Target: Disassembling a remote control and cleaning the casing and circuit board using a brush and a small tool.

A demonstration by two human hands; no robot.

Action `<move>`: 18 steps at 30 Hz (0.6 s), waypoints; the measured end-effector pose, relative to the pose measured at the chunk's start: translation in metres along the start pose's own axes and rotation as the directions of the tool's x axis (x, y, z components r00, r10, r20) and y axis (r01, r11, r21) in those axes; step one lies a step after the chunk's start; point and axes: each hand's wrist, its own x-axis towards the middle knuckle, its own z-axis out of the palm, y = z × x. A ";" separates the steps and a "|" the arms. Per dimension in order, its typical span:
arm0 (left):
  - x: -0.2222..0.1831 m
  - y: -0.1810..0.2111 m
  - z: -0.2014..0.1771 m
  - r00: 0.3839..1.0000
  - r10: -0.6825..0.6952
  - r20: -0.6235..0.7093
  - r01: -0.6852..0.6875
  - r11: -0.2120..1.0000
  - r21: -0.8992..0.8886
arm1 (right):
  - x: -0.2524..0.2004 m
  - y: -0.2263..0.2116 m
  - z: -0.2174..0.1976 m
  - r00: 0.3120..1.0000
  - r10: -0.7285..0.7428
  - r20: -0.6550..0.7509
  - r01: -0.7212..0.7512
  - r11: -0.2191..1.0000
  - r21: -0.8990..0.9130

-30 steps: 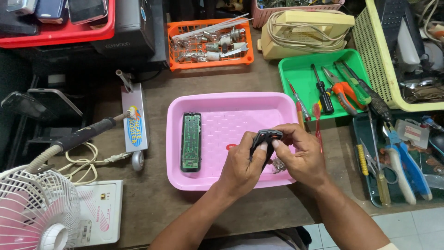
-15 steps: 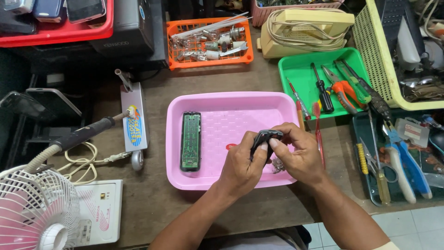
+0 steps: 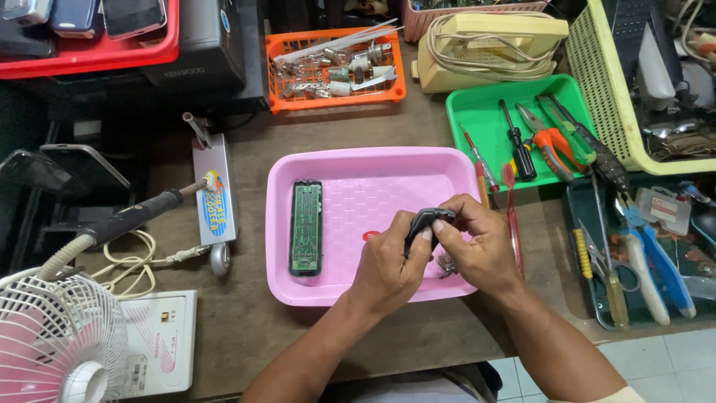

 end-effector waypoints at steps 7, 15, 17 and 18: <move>0.003 0.003 -0.004 1.000 -0.022 -0.021 0.022 1.000 -0.019 | 0.005 -0.012 0.001 1.000 -0.014 0.027 0.013 0.999 0.052; 0.008 0.013 -0.013 0.996 -0.086 -0.020 0.082 0.984 -0.160 | 0.005 -0.004 0.002 0.998 -0.010 0.056 0.006 0.997 0.073; 0.008 0.012 -0.012 0.996 -0.085 -0.007 0.083 0.986 -0.147 | 0.004 -0.004 0.001 0.998 0.014 0.054 -0.018 0.998 0.065; 0.008 0.011 -0.012 0.996 -0.084 0.007 0.084 0.987 -0.134 | 0.003 -0.004 0.000 0.998 0.039 0.052 -0.042 0.997 0.057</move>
